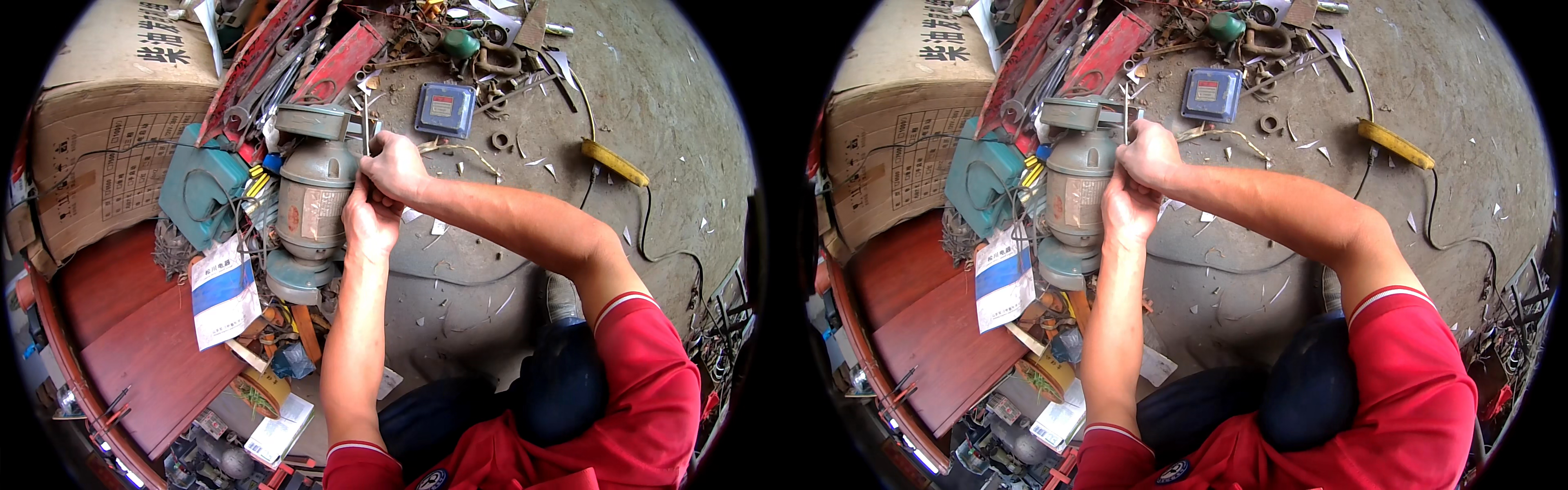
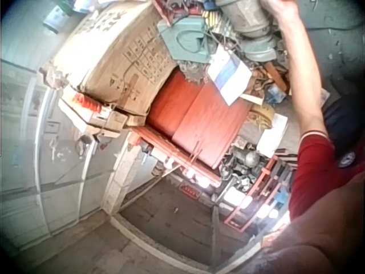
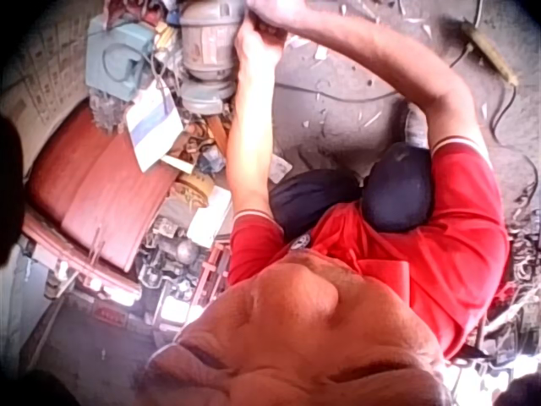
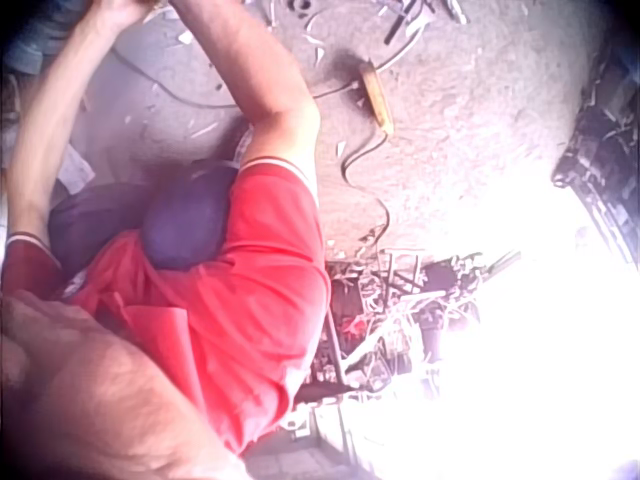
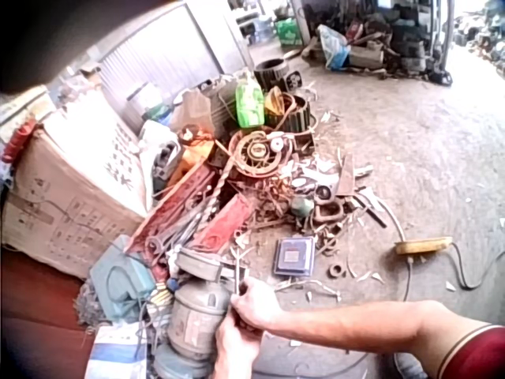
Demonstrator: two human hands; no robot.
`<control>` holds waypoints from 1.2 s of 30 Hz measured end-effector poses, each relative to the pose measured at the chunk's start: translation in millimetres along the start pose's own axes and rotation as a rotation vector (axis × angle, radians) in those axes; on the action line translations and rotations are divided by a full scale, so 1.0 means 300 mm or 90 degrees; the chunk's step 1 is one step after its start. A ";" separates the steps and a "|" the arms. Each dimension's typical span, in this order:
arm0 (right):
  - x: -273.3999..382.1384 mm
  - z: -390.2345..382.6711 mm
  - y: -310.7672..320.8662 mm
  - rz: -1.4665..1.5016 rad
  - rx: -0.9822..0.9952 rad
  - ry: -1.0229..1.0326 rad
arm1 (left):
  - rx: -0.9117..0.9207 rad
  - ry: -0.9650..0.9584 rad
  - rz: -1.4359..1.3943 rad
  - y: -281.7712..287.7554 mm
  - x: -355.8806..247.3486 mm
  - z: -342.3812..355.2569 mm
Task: The person sharpens a metal tool using a bench grinder. They hold the tool against the spinning wheel, adjusting its position to sharpen different edges.
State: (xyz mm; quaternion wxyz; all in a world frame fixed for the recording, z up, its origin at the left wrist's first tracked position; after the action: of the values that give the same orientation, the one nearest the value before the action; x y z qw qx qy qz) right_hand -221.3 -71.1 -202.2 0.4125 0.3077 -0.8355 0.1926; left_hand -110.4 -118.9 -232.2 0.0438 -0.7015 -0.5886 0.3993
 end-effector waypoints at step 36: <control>-0.051 -0.068 0.011 -0.079 -0.012 0.067 | -0.015 0.005 0.039 0.012 0.068 -0.109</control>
State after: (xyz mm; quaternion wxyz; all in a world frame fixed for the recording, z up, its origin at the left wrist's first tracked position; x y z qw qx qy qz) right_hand -204.7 -51.5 -202.9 0.4697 0.3447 -0.7937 0.1750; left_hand -87.7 -89.0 -222.4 0.0254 -0.7214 -0.5711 0.3909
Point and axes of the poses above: each hand's wrist, its own z-axis towards the middle knuckle, its own y-axis out of the back of the hand, x = y × z, the point moved 5 cm from there along z, towards the middle knuckle, and after that the axes turned 1 degree about z, right-handed, at the moved point
